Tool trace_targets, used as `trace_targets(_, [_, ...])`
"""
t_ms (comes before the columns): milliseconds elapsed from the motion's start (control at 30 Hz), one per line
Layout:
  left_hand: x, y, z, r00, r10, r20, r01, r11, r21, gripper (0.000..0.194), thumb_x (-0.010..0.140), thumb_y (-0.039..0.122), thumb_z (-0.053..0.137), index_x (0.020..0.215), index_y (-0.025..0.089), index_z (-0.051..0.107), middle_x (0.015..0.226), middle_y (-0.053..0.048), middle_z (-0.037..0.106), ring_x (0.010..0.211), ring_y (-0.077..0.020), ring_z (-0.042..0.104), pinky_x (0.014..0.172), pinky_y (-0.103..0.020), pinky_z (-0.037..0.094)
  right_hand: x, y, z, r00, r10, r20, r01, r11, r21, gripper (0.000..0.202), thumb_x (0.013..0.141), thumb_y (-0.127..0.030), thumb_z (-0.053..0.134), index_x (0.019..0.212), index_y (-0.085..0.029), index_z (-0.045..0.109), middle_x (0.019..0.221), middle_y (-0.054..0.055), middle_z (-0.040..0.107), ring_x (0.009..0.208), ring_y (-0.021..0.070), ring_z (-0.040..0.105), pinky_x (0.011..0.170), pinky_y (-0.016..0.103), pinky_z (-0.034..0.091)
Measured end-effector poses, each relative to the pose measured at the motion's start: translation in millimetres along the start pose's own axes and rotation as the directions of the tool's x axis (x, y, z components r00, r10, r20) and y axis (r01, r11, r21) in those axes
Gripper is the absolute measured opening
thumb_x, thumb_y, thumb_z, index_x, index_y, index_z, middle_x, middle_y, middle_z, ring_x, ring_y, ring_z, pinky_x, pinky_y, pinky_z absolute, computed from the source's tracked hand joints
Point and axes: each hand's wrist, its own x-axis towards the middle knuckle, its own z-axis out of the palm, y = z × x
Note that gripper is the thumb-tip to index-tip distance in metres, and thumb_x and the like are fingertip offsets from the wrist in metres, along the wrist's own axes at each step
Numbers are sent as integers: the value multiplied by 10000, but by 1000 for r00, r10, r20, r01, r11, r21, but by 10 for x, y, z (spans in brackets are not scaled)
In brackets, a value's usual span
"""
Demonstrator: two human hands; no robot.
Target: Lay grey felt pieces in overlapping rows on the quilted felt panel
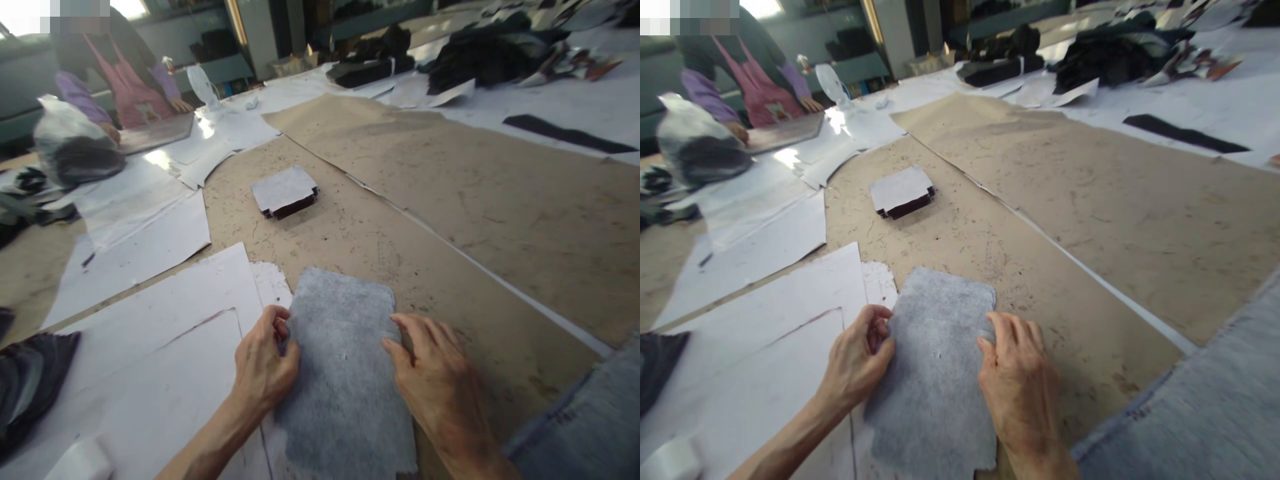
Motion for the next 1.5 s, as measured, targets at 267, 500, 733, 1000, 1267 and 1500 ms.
trace_targets(267, [53,4,-1,984,176,29,-175,984,-26,393,595,91,425,963,216,484,890,-6,502,620,-134,466,598,-262,376,96,64,-11,975,96,200,-116,989,87,119,708,-215,522,821,-202,557,811,7,590,764,178,569,621,283,442])
trace_targets(500, [142,72,-101,991,-14,132,24,997,-74,237,599,134,486,823,209,474,680,37,445,589,-139,433,590,-274,337,83,68,-1,953,219,209,-252,957,145,107,680,-313,485,656,-210,507,636,12,568,601,171,543,537,279,396])
trace_targets(733, [145,24,-32,999,0,49,6,993,-120,324,657,202,570,971,238,501,904,17,504,685,-134,490,641,-273,379,53,80,18,984,114,140,-141,970,199,143,727,-309,449,633,-212,498,613,17,570,587,164,544,541,268,388])
trace_targets(1000, [213,45,-62,992,-61,112,74,990,-119,227,606,164,629,801,201,519,884,9,459,683,-130,477,620,-268,371,-8,94,87,989,110,97,-133,952,277,99,740,-255,447,668,-213,501,673,11,584,624,152,557,597,257,423])
trace_targets(1267, [216,-6,-110,991,-19,135,46,978,-202,165,701,316,492,606,182,496,776,-18,465,688,-166,458,626,-291,345,6,-4,-20,946,290,146,-303,950,75,265,745,-459,448,696,-218,548,605,12,596,528,180,556,488,273,378])
trace_targets(1500, [262,-52,-108,990,-14,138,43,978,-206,176,662,315,481,546,183,471,757,-15,476,711,-179,479,640,-294,352,47,-62,-21,887,392,243,-410,912,23,237,732,-417,448,631,-223,538,577,5,608,504,173,557,478,262,353])
